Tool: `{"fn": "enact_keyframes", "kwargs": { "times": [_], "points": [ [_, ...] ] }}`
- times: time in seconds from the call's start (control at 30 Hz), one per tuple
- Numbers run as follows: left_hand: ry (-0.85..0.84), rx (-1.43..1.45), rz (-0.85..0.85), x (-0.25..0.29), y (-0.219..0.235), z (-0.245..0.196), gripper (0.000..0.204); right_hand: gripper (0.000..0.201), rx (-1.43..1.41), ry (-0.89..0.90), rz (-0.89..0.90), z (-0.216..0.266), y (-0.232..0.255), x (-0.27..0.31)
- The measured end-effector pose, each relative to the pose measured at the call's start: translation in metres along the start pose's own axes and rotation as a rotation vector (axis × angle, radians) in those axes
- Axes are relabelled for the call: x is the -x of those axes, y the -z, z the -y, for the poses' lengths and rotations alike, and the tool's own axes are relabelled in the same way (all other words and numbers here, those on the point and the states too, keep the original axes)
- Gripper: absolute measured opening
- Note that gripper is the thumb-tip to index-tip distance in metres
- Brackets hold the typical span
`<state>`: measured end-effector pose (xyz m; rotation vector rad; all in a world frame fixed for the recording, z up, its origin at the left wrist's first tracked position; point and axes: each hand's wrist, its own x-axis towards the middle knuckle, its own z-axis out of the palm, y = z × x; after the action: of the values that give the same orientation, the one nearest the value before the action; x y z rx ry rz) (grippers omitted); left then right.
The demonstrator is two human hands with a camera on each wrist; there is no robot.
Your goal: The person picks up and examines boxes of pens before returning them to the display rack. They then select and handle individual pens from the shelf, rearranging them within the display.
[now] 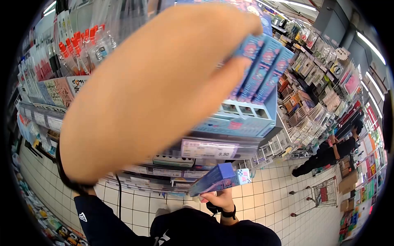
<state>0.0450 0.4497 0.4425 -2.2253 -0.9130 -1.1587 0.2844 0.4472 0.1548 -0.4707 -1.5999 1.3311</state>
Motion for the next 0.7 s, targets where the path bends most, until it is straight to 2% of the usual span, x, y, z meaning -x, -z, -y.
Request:
{"fn": "enact_keyframes", "kwargs": {
  "times": [0.1, 0.23, 0.27, 0.3, 0.33, 0.37, 0.4, 0.5, 0.63, 0.67, 0.7],
  "points": [
    [0.11, -0.101, 0.062, -0.023, -0.01, -0.016, 0.024, 0.038, -0.013, -0.171, 0.043, 0.001, 0.007, 0.007],
    [0.228, -0.217, 0.129, -0.051, -0.006, -0.026, 0.026, 0.034, -0.033, -0.192, 0.078, 0.009, 0.016, 0.007],
    [0.398, -0.061, 0.312, -0.064, 0.004, -0.026, 0.029, 0.034, -0.041, -0.191, 0.079, 0.008, 0.018, 0.007],
    [0.569, 0.099, 0.495, -0.075, 0.01, -0.021, 0.032, 0.036, -0.002, -0.102, 0.115, 0.007, 0.02, 0.005],
    [0.571, 0.094, 0.502, -0.078, 0.004, -0.007, 0.032, 0.038, 0.036, -0.013, 0.149, 0.005, 0.022, 0.005],
    [0.436, 0.016, 0.469, -0.077, -0.006, 0.013, 0.035, 0.037, 0.114, 0.001, 0.137, 0.004, 0.025, 0.006],
    [0.303, -0.059, 0.433, -0.077, -0.011, 0.014, 0.039, 0.037, 0.107, -0.003, 0.141, 0.003, 0.026, 0.007],
    [0.401, -0.128, 0.405, -0.075, -0.002, -0.01, 0.045, 0.037, 0.063, -0.035, 0.132, 0.004, 0.028, 0.007],
    [0.409, -0.105, 0.452, -0.083, 0.003, -0.005, 0.047, 0.035, 0.061, -0.037, 0.162, 0.009, 0.032, 0.005],
    [0.427, -0.017, 0.48, -0.086, 0.007, -0.005, 0.046, 0.035, 0.057, -0.034, 0.163, 0.011, 0.031, 0.006],
    [0.444, 0.072, 0.507, -0.089, 0.01, -0.005, 0.044, 0.026, 0.035, -0.095, 0.101, 0.012, 0.03, 0.007]
  ]
}}
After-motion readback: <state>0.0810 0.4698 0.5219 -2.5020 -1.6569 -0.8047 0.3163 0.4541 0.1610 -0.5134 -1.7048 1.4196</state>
